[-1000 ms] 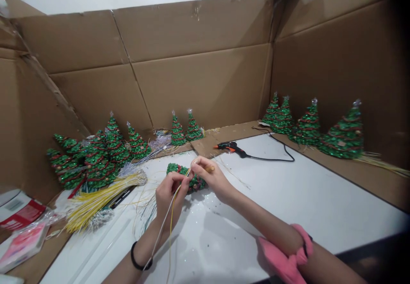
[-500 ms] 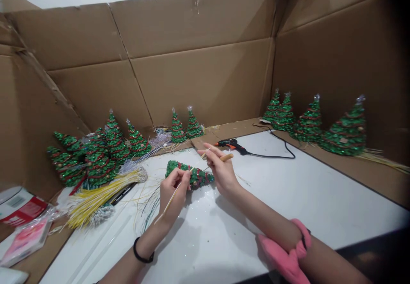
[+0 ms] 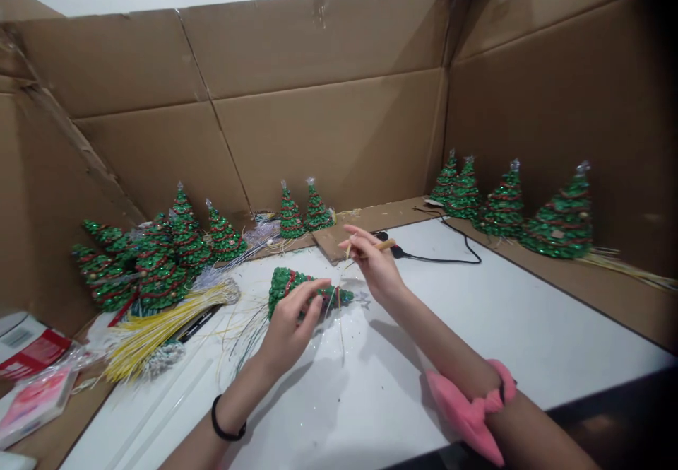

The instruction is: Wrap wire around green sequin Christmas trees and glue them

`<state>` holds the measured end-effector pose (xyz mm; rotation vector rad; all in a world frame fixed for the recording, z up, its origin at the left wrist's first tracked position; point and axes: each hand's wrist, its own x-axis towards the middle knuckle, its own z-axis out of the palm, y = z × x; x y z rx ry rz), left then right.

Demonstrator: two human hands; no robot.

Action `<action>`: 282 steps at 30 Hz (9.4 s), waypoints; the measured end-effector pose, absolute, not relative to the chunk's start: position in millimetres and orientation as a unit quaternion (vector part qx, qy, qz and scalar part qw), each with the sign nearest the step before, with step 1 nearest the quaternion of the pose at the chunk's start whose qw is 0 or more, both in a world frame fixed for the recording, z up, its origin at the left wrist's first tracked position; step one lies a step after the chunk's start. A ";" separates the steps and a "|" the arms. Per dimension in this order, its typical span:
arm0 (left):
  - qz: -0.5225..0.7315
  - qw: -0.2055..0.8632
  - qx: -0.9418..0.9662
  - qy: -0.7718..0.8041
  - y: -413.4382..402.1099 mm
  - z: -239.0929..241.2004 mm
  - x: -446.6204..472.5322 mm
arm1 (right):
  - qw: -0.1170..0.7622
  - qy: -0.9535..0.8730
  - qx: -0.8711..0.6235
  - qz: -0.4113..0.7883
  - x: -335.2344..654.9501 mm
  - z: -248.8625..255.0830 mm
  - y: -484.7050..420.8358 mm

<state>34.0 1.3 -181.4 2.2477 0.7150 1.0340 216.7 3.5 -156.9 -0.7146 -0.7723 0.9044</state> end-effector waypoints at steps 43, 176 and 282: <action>0.324 0.048 0.857 0.399 11.1 -154.7 -5.7 | 0.560 -0.623 -0.405 -0.366 173.0 -169.2 -34.6; 0.428 0.573 0.556 0.423 14.3 -182.4 12.7 | 0.345 -0.713 -0.608 -0.046 169.7 -186.0 -16.3; 0.300 0.319 0.854 0.283 36.1 -198.4 -12.4 | 0.224 -0.784 -0.548 0.188 188.3 -172.4 -19.6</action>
